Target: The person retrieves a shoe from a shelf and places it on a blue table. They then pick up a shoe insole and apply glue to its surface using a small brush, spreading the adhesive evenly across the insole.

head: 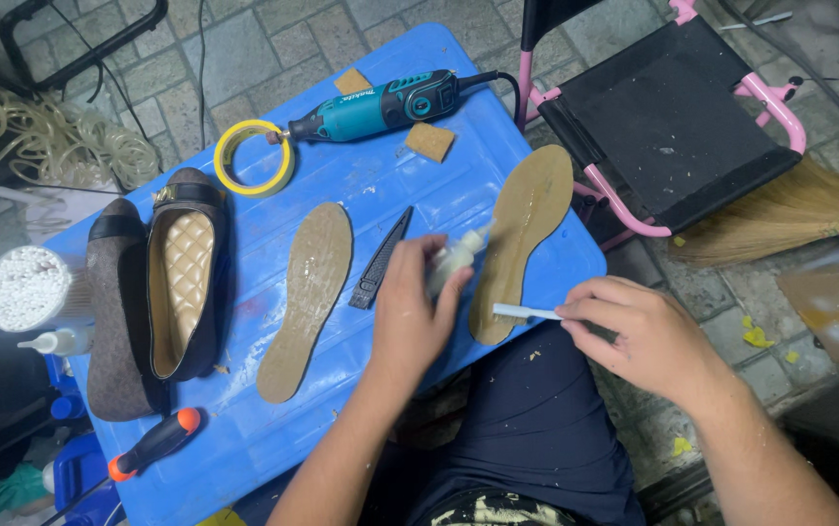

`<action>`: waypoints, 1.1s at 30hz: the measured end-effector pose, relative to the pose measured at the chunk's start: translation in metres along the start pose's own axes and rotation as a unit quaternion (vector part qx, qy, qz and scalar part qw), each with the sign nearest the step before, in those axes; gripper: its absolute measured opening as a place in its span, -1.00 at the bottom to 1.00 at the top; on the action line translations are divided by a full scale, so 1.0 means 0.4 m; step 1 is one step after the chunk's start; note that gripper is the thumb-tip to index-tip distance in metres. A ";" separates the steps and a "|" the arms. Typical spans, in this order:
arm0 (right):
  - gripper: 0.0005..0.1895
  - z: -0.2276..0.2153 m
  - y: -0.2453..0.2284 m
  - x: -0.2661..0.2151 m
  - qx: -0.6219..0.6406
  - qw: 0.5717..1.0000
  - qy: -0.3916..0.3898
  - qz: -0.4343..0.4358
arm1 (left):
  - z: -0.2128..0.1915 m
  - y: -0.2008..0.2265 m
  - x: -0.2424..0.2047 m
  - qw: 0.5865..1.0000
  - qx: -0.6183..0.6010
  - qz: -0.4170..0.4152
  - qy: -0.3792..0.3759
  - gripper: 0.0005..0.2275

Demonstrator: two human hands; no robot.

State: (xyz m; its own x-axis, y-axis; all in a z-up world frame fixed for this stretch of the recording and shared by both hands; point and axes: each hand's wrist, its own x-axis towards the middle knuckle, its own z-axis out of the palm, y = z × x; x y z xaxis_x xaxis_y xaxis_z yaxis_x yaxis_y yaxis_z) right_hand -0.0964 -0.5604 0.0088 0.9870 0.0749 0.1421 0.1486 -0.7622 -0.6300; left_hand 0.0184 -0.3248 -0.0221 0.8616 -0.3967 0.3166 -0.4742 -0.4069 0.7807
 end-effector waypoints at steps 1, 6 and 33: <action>-0.84 0.008 -0.001 0.003 -0.004 1.000 -0.005 -0.014 | 0.003 -0.007 0.019 1.000 -0.023 0.008 0.015 -0.61; -0.87 0.009 0.037 0.046 -0.056 0.998 0.018 0.018 | 0.022 -0.038 0.108 0.998 0.005 0.042 0.040 -0.61; -0.85 -0.011 0.117 0.164 0.020 0.998 0.043 0.034 | 0.000 -0.054 0.124 0.997 0.045 0.043 0.039 -0.51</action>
State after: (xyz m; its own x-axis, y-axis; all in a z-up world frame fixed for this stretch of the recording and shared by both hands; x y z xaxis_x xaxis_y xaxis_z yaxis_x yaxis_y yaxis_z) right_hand -0.0248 -0.5938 -0.0079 0.9862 -0.0326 0.1622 0.0859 -0.7372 -0.6702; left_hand 0.0713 -0.3355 -0.0235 0.8267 -0.3692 0.4245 -0.5585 -0.4473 0.6986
